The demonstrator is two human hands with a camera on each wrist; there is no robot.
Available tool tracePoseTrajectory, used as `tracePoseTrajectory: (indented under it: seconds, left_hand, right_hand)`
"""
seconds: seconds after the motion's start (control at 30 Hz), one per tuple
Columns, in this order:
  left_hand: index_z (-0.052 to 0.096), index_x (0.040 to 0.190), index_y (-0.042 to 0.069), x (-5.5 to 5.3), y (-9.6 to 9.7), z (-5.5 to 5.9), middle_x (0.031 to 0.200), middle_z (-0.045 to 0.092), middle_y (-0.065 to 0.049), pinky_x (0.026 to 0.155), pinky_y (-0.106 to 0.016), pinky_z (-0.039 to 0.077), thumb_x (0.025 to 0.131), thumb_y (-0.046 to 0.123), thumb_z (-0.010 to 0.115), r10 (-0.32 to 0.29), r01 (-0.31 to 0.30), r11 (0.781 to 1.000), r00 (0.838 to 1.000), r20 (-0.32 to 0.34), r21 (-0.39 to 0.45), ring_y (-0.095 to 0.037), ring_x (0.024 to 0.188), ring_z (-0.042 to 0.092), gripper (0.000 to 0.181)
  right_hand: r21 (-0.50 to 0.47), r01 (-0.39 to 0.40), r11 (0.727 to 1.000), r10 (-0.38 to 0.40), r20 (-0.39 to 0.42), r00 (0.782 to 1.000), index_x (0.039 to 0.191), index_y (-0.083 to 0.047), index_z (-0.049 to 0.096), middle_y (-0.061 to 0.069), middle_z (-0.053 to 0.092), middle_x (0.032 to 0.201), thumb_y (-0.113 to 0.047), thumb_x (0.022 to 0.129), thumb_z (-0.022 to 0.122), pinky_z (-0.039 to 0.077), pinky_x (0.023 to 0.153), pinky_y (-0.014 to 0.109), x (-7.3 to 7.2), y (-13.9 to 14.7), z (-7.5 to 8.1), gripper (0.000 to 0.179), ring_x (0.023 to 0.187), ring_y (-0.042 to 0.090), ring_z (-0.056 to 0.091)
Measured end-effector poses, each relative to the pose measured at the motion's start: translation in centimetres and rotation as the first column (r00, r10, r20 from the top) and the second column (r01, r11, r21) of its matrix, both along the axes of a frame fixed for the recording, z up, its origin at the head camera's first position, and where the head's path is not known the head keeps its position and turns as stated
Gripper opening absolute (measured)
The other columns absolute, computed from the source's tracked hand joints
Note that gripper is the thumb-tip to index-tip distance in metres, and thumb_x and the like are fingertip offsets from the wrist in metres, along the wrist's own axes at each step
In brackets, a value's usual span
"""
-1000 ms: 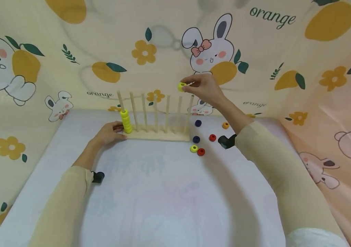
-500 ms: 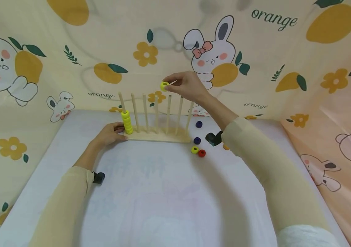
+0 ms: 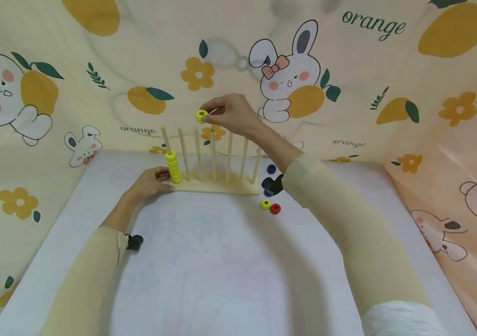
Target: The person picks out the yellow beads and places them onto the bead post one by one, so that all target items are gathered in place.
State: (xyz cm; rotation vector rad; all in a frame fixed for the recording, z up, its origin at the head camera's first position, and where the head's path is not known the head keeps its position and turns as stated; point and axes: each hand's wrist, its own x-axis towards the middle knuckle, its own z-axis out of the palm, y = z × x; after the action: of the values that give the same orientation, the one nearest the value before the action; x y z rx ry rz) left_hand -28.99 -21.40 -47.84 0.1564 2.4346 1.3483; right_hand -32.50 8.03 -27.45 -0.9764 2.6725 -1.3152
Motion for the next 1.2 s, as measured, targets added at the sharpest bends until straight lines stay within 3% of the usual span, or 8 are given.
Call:
tracePoseTrajectory:
  seconds: [0.4,0.63,0.93,1.2]
  left_hand:
    - [0.035,0.149,-0.005,0.1,0.1,0.1,0.151,0.041,-0.023,0.117,-0.042,0.034,0.086,0.007,0.077,-0.003,0.003,1.000,1.000,-0.005,0.007,-0.036,0.139,0.041,0.077]
    - [0.035,0.149,-0.006,-0.2,-0.1,-0.2,0.151,0.041,-0.024,0.117,-0.042,0.035,0.086,0.008,0.077,-0.014,0.014,1.000,1.000,-0.022,0.005,-0.037,0.138,0.042,0.076]
    - [0.034,0.150,-0.004,-0.2,-0.1,-0.5,0.152,0.040,-0.023,0.118,-0.043,0.033,0.086,0.009,0.077,0.000,0.000,1.000,1.000,0.010,-0.012,-0.035,0.139,0.041,0.078]
    - [0.035,0.149,-0.005,-0.4,-0.3,-0.6,0.152,0.040,-0.023,0.118,-0.043,0.033,0.087,0.011,0.078,-0.008,0.008,1.000,1.000,-0.003,-0.009,-0.036,0.139,0.041,0.078]
  right_hand:
    - [0.073,-0.016,0.997,0.019,-0.040,0.999,0.116,-0.012,0.075,-0.002,0.074,0.104,-0.025,0.090,0.075,0.055,0.080,0.018,-0.2,-4.2,0.1,0.029,0.091,0.005,0.067]
    - [0.079,-0.022,0.997,0.024,-0.015,1.000,0.115,-0.012,0.075,-0.003,0.074,0.103,-0.025,0.090,0.075,0.055,0.079,0.020,-0.2,-6.2,0.1,0.029,0.092,0.006,0.067]
    - [0.059,-0.061,0.996,0.060,0.029,0.998,0.116,-0.013,0.075,-0.005,0.075,0.104,-0.026,0.090,0.075,0.055,0.080,0.018,-0.1,-7.8,-0.8,0.029,0.092,0.003,0.067]
    - [0.082,-0.071,0.994,0.068,0.033,0.997,0.118,-0.012,0.074,-0.004,0.075,0.107,-0.025,0.090,0.074,0.054,0.081,0.018,-0.3,-8.4,-0.9,0.030,0.095,0.004,0.066]
